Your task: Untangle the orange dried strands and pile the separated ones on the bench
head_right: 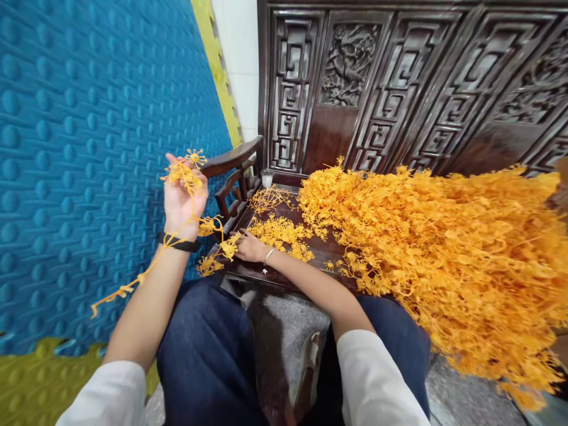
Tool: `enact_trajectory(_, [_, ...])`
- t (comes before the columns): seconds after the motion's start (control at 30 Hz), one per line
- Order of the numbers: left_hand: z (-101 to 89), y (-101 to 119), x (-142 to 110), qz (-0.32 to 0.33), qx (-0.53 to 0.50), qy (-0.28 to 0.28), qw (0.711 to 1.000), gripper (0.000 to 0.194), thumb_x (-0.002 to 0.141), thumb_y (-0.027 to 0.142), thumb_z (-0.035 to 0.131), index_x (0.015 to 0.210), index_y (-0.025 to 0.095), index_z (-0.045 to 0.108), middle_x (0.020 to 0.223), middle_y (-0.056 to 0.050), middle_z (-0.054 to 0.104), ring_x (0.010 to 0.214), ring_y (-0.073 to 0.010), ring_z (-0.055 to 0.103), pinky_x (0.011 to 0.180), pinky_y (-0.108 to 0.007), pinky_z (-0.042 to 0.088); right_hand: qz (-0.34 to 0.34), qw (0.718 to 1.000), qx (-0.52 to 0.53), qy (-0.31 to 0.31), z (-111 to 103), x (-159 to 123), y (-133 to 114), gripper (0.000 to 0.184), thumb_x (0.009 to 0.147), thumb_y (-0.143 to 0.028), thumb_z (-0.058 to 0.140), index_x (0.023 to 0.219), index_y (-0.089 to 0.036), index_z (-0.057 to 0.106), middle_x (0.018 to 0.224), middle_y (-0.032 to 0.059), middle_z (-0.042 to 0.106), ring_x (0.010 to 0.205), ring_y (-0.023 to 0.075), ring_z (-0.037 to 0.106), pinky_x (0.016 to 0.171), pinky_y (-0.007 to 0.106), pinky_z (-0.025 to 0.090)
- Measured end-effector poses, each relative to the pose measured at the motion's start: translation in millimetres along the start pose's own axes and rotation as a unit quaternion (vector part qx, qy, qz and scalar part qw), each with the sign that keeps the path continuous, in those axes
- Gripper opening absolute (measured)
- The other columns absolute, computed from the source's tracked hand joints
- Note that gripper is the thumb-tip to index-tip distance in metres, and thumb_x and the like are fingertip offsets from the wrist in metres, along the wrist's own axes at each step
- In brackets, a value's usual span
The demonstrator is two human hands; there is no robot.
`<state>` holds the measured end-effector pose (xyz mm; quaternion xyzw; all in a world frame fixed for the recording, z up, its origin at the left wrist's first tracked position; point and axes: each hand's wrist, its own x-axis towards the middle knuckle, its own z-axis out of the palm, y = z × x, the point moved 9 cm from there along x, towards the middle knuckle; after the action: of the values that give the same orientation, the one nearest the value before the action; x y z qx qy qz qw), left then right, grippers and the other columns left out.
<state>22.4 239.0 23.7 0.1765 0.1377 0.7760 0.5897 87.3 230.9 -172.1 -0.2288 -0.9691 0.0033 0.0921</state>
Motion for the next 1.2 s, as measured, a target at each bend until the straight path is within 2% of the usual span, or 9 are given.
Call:
enact_trajectory(0.17, [-0.8, -2, 4, -0.002, 0.003, -0.019, 1.000, 0.049, 0.099, 0.030, 0.026, 0.065, 0.020, 0.060, 0.054, 0.004, 0.056, 0.044, -0.0029, 0.051, 0.051, -0.013, 0.043, 0.052, 0.998, -0.002, -0.024, -12, -15, 41, 0.026, 0.087, -0.024, 0.050, 0.105, -0.014, 0.067, 0.121, 0.0130, 0.062, 0.134, 0.0295, 0.035, 0.112, 0.052, 0.018])
enact_trajectory(0.3, [-3.8, -2, 12, 0.009, 0.024, -0.050, 0.998, 0.038, 0.096, 0.032, 0.039, 0.068, 0.022, 0.062, 0.060, 0.004, 0.060, 0.052, -0.0035, 0.055, 0.056, -0.013, 0.045, 0.072, 0.996, 0.031, -0.037, -39, -32, 60, 0.040, 0.086, -0.027, 0.052, 0.123, -0.013, 0.057, 0.142, 0.0143, 0.045, 0.138, 0.0295, 0.029, 0.112, 0.052, 0.018])
enact_trajectory(0.37, [-5.2, -1, 15, 0.016, 0.032, -0.064, 0.997, 0.032, 0.095, 0.032, 0.043, 0.072, 0.023, 0.064, 0.062, 0.004, 0.061, 0.055, -0.0042, 0.057, 0.057, -0.014, 0.046, 0.122, 0.990, 0.063, -0.040, -56, -45, 67, 0.044, 0.086, -0.026, 0.051, 0.128, -0.014, 0.052, 0.146, 0.0132, 0.040, 0.139, 0.0257, 0.029, 0.113, 0.046, 0.019])
enact_trajectory(0.5, [-5.0, -1, 14, 0.009, 0.019, -0.054, 0.998, 0.036, 0.097, 0.031, 0.039, 0.071, 0.022, 0.063, 0.057, 0.004, 0.060, 0.049, -0.0036, 0.054, 0.055, -0.014, 0.047, 0.357, 0.926, 0.109, -0.062, -86, -93, 106, 0.033, 0.090, -0.026, 0.043, 0.117, -0.012, 0.058, 0.132, 0.0168, 0.054, 0.128, 0.0286, 0.045, 0.107, 0.043, 0.032])
enact_trajectory(0.6, [-2.0, -5, 9, -0.013, 0.001, -0.032, 0.999, 0.043, 0.098, 0.031, 0.034, 0.065, 0.019, 0.059, 0.056, 0.005, 0.058, 0.045, -0.0017, 0.051, 0.052, -0.014, 0.044, 0.467, 0.867, 0.135, -0.113, -98, -137, 130, 0.030, 0.090, -0.027, 0.045, 0.102, -0.005, 0.062, 0.103, 0.0235, 0.066, 0.101, 0.0338, 0.064, 0.086, 0.045, 0.050])
enact_trajectory(0.73, [0.7, -8, 4, -0.028, -0.001, -0.027, 0.999, 0.041, 0.098, 0.028, 0.036, 0.064, 0.018, 0.056, 0.056, 0.005, 0.058, 0.042, -0.0006, 0.049, 0.049, -0.014, 0.042, 0.570, 0.757, 0.230, -0.224, -77, -195, 134, 0.048, 0.085, -0.042, 0.057, 0.103, 0.003, 0.058, 0.068, 0.0209, 0.068, 0.058, 0.0291, 0.069, 0.052, 0.039, 0.056])
enact_trajectory(0.83, [-0.1, -8, 5, -0.022, 0.022, -0.042, 0.999, 0.034, 0.094, 0.030, 0.045, 0.065, 0.019, 0.057, 0.058, 0.005, 0.060, 0.043, -0.0010, 0.051, 0.050, -0.014, 0.044, 0.589, 0.708, 0.294, -0.257, -49, -213, 113, 0.069, 0.078, -0.056, 0.060, 0.112, 0.004, 0.053, 0.068, 0.0196, 0.068, 0.052, 0.0254, 0.067, 0.046, 0.035, 0.056])
enact_trajectory(1.03, [-0.4, -10, 5, -0.041, 0.027, -0.056, 0.997, 0.037, 0.096, 0.026, 0.043, 0.062, 0.020, 0.057, 0.050, 0.007, 0.056, 0.038, -0.0010, 0.048, 0.047, -0.014, 0.044, 0.610, 0.700, 0.316, -0.195, -20, -202, 100, 0.107, 0.068, -0.068, 0.062, 0.133, 0.008, 0.024, 0.082, 0.0243, 0.068, 0.046, 0.0215, 0.064, 0.036, 0.030, 0.051])
enact_trajectory(1.2, [1.5, -11, 2, -0.051, 0.046, -0.061, 0.996, 0.040, 0.097, 0.030, 0.040, 0.061, 0.020, 0.057, 0.052, 0.008, 0.058, 0.038, -0.0006, 0.048, 0.047, -0.014, 0.044, 0.596, 0.723, 0.321, -0.138, -19, -174, 111, 0.080, 0.072, -0.065, 0.061, 0.113, 0.002, 0.049, 0.069, 0.0138, 0.068, 0.044, 0.0183, 0.063, 0.038, 0.024, 0.049])
